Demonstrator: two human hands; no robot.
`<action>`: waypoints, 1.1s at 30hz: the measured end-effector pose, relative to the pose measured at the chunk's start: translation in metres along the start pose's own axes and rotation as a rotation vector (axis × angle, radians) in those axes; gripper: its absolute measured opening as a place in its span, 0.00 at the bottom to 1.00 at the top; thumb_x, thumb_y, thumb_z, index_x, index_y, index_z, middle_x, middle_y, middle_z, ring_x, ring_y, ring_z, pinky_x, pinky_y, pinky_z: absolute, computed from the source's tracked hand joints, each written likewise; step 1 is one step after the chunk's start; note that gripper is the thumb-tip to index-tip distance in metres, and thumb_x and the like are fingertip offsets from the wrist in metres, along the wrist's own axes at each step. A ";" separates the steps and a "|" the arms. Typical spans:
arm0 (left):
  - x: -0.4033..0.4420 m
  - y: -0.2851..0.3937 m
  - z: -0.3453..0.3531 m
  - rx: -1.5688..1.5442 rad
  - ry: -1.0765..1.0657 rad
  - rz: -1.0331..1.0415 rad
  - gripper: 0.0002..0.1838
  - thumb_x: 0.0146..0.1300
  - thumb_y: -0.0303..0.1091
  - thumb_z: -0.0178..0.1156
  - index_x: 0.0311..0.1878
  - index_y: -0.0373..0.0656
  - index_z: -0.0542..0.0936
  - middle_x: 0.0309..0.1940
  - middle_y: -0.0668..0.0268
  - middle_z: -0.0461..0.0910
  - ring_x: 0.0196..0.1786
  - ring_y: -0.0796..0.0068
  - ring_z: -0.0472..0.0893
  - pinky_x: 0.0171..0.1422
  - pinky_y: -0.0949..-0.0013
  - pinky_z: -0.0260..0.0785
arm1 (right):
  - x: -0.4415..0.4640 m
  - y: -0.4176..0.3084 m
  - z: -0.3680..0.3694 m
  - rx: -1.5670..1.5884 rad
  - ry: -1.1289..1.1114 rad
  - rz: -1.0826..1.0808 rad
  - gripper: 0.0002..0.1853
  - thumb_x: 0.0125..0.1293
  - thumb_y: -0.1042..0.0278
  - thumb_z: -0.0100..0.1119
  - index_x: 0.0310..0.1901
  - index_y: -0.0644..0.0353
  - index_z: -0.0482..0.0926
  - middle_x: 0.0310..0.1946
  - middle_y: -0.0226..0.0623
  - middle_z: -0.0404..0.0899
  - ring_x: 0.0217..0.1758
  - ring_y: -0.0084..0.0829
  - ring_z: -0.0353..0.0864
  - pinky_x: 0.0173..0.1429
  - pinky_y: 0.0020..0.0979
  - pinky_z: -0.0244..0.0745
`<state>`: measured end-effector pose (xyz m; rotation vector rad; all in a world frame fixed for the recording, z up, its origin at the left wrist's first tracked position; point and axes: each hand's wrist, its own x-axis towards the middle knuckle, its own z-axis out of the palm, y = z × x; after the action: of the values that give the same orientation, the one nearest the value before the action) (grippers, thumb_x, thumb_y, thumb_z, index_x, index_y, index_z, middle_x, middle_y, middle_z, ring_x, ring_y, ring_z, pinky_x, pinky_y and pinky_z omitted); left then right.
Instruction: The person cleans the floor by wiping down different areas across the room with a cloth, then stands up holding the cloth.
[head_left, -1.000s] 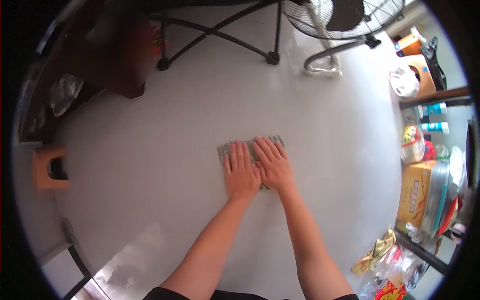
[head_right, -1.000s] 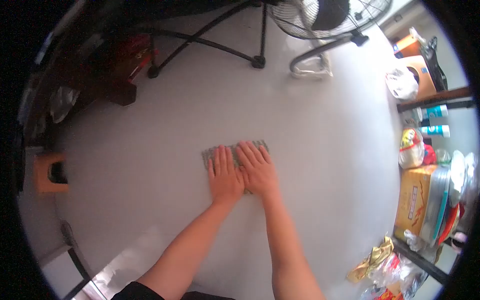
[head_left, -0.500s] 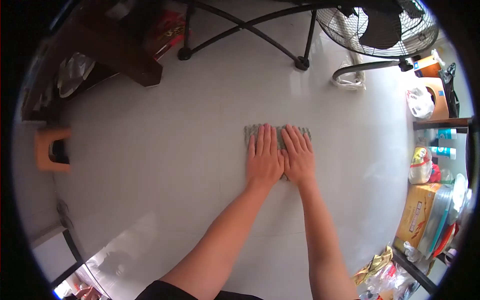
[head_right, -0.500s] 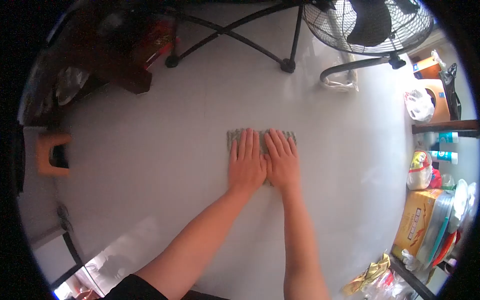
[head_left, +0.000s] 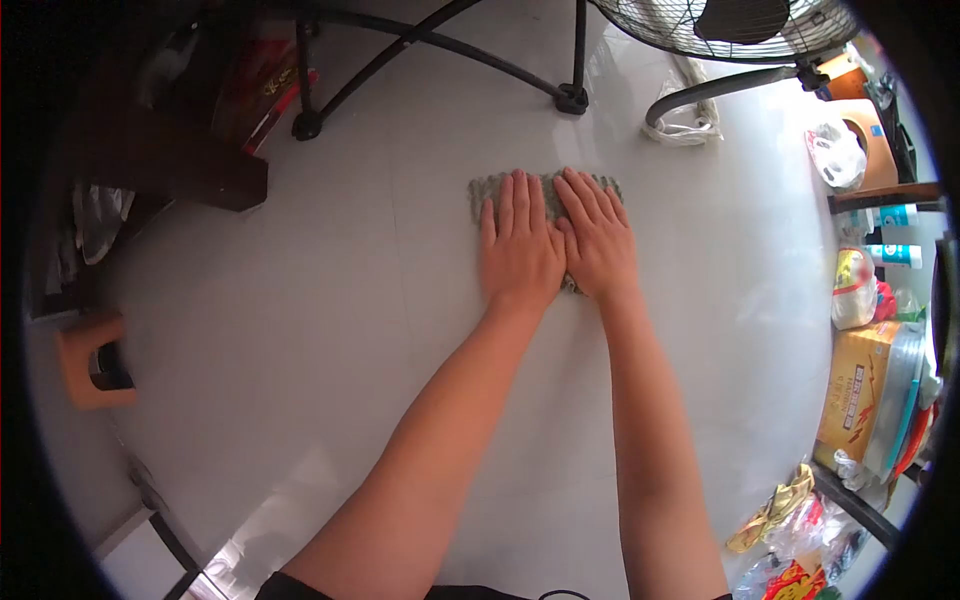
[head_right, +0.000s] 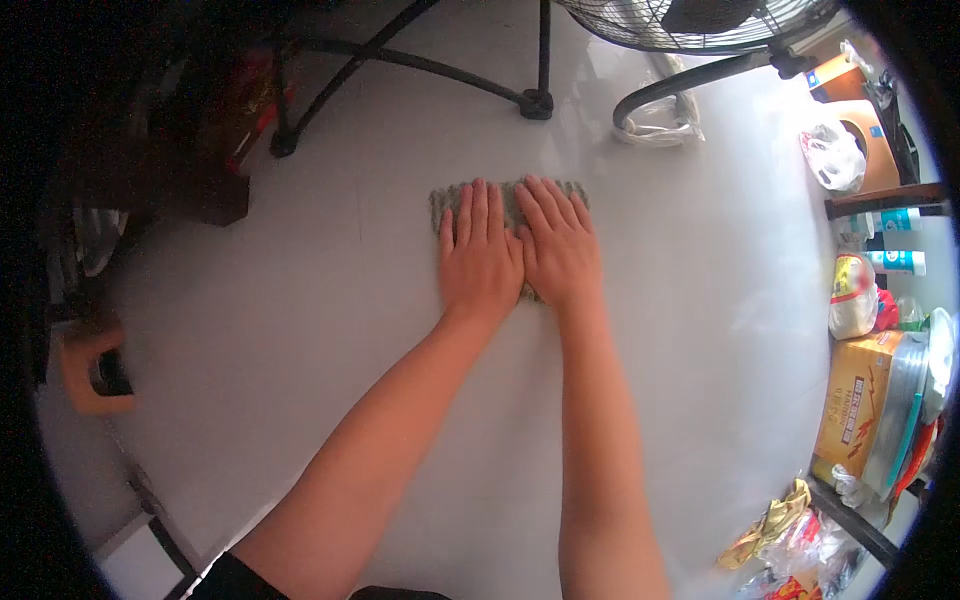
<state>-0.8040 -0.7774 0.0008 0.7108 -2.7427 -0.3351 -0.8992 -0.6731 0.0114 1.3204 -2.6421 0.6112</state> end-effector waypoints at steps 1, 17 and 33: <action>0.005 -0.001 0.001 0.001 0.001 0.012 0.34 0.84 0.44 0.45 0.87 0.39 0.64 0.89 0.55 0.61 0.92 0.60 0.57 0.94 0.48 0.47 | 0.003 0.001 0.001 -0.001 0.008 0.008 0.29 0.80 0.58 0.56 0.79 0.51 0.75 0.83 0.34 0.72 0.87 0.40 0.67 0.90 0.51 0.58; 0.077 -0.015 0.022 -0.026 -0.044 0.002 0.36 0.85 0.48 0.44 0.89 0.39 0.61 0.91 0.56 0.58 0.93 0.61 0.53 0.95 0.48 0.42 | 0.064 0.035 0.029 -0.047 -0.012 -0.027 0.30 0.83 0.58 0.50 0.81 0.58 0.72 0.84 0.43 0.70 0.89 0.45 0.64 0.91 0.51 0.54; 0.049 -0.183 -0.038 0.018 -0.137 0.049 0.35 0.88 0.48 0.39 0.91 0.41 0.56 0.93 0.61 0.54 0.94 0.63 0.51 0.97 0.55 0.37 | 0.098 -0.120 0.091 -0.237 -0.189 0.008 0.36 0.89 0.48 0.38 0.89 0.60 0.56 0.91 0.45 0.54 0.95 0.45 0.47 0.95 0.50 0.39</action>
<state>-0.7526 -0.9631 -0.0063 0.6470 -2.8905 -0.3610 -0.8575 -0.8470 -0.0076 1.3564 -2.7605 0.1718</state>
